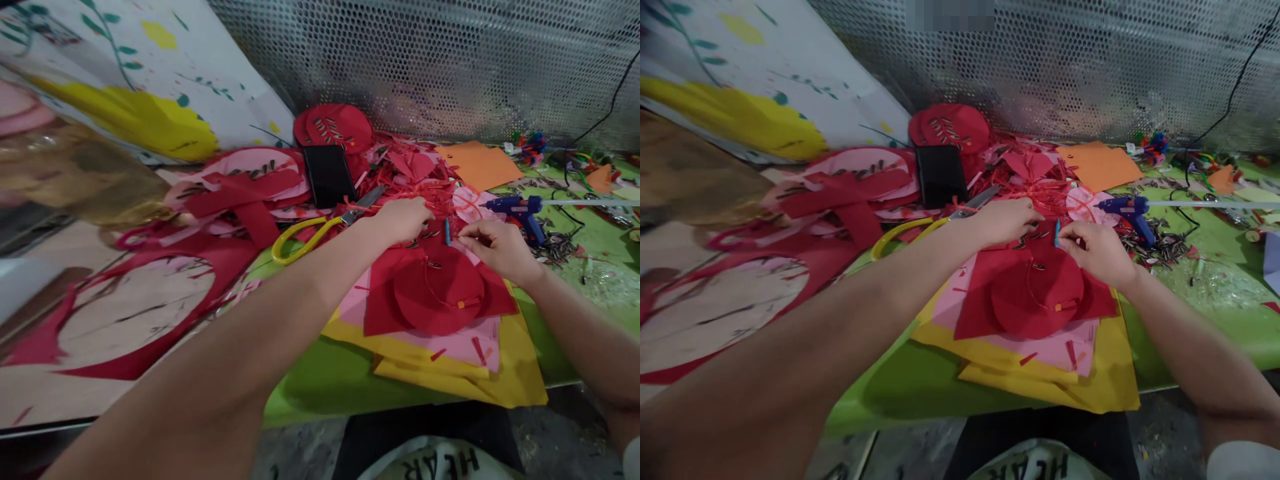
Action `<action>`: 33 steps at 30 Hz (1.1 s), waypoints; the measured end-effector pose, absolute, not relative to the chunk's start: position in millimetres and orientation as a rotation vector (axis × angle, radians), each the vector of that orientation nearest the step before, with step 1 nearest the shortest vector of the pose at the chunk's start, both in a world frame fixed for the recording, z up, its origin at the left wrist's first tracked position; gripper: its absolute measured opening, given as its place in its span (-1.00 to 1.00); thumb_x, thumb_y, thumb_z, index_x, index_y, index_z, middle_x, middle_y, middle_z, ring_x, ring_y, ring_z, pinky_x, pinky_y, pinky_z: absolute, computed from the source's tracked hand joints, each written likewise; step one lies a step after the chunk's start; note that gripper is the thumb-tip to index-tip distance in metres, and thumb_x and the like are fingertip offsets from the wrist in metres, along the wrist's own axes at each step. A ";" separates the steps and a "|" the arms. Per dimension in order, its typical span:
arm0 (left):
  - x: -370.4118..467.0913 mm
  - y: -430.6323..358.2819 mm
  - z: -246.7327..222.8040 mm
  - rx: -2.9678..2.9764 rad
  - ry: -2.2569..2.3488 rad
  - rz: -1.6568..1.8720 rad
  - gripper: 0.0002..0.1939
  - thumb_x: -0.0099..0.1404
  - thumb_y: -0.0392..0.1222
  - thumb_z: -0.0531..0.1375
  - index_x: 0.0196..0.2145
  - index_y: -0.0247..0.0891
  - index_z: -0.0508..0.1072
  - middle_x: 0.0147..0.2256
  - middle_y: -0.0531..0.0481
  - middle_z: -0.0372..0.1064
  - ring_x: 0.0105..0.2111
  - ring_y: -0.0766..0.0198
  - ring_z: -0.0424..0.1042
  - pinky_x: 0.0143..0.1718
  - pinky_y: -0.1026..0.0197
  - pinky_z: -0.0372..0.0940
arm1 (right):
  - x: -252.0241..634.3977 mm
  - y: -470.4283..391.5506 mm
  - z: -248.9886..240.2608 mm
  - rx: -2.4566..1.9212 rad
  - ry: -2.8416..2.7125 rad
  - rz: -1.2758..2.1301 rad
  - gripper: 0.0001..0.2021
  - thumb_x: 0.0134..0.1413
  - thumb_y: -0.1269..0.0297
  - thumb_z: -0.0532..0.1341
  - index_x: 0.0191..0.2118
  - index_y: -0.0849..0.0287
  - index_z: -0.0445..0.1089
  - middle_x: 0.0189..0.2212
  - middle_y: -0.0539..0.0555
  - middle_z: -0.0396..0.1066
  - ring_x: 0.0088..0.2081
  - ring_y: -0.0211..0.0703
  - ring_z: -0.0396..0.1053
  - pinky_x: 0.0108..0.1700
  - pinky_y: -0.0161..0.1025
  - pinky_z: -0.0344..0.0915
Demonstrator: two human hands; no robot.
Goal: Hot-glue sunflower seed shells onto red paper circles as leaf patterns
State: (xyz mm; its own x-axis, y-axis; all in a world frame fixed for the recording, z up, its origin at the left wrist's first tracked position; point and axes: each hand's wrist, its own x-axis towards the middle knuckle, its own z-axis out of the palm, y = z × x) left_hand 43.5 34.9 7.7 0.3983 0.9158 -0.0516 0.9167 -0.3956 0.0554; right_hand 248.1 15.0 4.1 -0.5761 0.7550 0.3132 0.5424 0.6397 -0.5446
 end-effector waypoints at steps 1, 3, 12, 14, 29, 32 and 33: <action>44.0 37.9 7.3 2.546 1.681 -0.040 -0.74 0.20 -0.32 0.09 -0.19 -0.24 0.51 -0.22 -0.16 0.41 -0.20 0.09 0.39 -0.30 0.20 0.19 | 248.6 15.0 4.2 -0.991 -2.353 0.533 -0.84 0.06 0.28 0.13 -0.35 0.18 0.45 -0.46 0.03 0.47 -0.50 -0.29 0.29 -0.43 -0.33 0.15; 43.4 41.7 6.4 2.521 1.679 -0.041 -0.78 0.16 -0.36 0.12 -0.25 -0.27 0.51 -0.26 -0.15 0.43 -0.23 0.10 0.39 -0.31 0.20 0.18 | 248.7 14.9 3.9 -0.970 -2.384 0.531 -0.84 0.07 0.29 0.13 -0.34 0.17 0.46 -0.44 0.03 0.48 -0.49 -0.29 0.30 -0.43 -0.33 0.15; 38.7 47.1 6.8 2.446 1.701 0.192 -0.88 0.14 -0.37 0.13 -0.37 -0.30 0.46 -0.35 -0.07 0.45 -0.32 0.21 0.38 -0.32 0.25 0.15 | 254.2 20.9 12.2 -1.025 -2.455 0.414 -0.79 0.11 0.24 0.09 -0.33 0.15 0.45 -0.39 0.06 0.50 -0.40 -0.22 0.37 -0.35 -0.30 0.18; 35.1 39.1 10.3 2.381 1.753 0.354 -0.86 0.16 -0.36 0.08 -0.40 -0.29 0.44 -0.39 -0.05 0.44 -0.36 0.25 0.37 -0.33 0.26 0.15 | 264.6 26.7 22.7 -1.124 -2.534 0.294 -0.77 0.11 0.21 0.08 -0.37 0.16 0.45 -0.43 0.07 0.48 -0.43 -0.20 0.36 -0.38 -0.29 0.15; 33.0 -56.0 -4.7 1.766 1.653 0.802 -0.90 0.15 -0.26 0.13 -0.43 -0.24 0.47 -0.51 0.06 0.41 -0.49 0.33 0.33 -0.43 0.31 0.16 | 274.3 26.3 26.5 -1.254 -2.819 0.356 -0.73 0.12 0.14 0.05 -0.31 0.16 0.43 -0.40 0.09 0.51 -0.41 -0.18 0.39 -0.41 -0.30 0.13; 36.9 -56.1 -6.3 1.810 1.704 0.757 -0.90 0.17 -0.26 0.14 -0.43 -0.23 0.46 -0.48 0.05 0.43 -0.47 0.31 0.35 -0.40 0.29 0.18 | 265.9 18.7 21.9 -1.107 -2.819 0.396 -0.73 0.13 0.13 0.04 -0.29 0.14 0.43 -0.39 0.06 0.51 -0.38 -0.18 0.40 -0.37 -0.30 0.14; 37.3 -55.8 -7.1 1.822 1.714 0.738 -0.90 0.17 -0.27 0.14 -0.42 -0.23 0.46 -0.46 0.05 0.44 -0.45 0.31 0.36 -0.39 0.29 0.19 | 264.5 17.0 21.5 -1.070 -2.830 0.395 -0.73 0.14 0.13 0.04 -0.28 0.14 0.42 -0.38 0.06 0.50 -0.37 -0.18 0.39 -0.36 -0.30 0.14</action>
State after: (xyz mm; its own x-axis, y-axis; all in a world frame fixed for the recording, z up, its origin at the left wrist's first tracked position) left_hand 37.3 -55.8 -7.1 0.0473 0.9983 0.0334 0.7103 -0.0571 0.7016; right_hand 264.5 17.0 21.5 -0.7505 0.6609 -0.0074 0.6376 0.7211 -0.2710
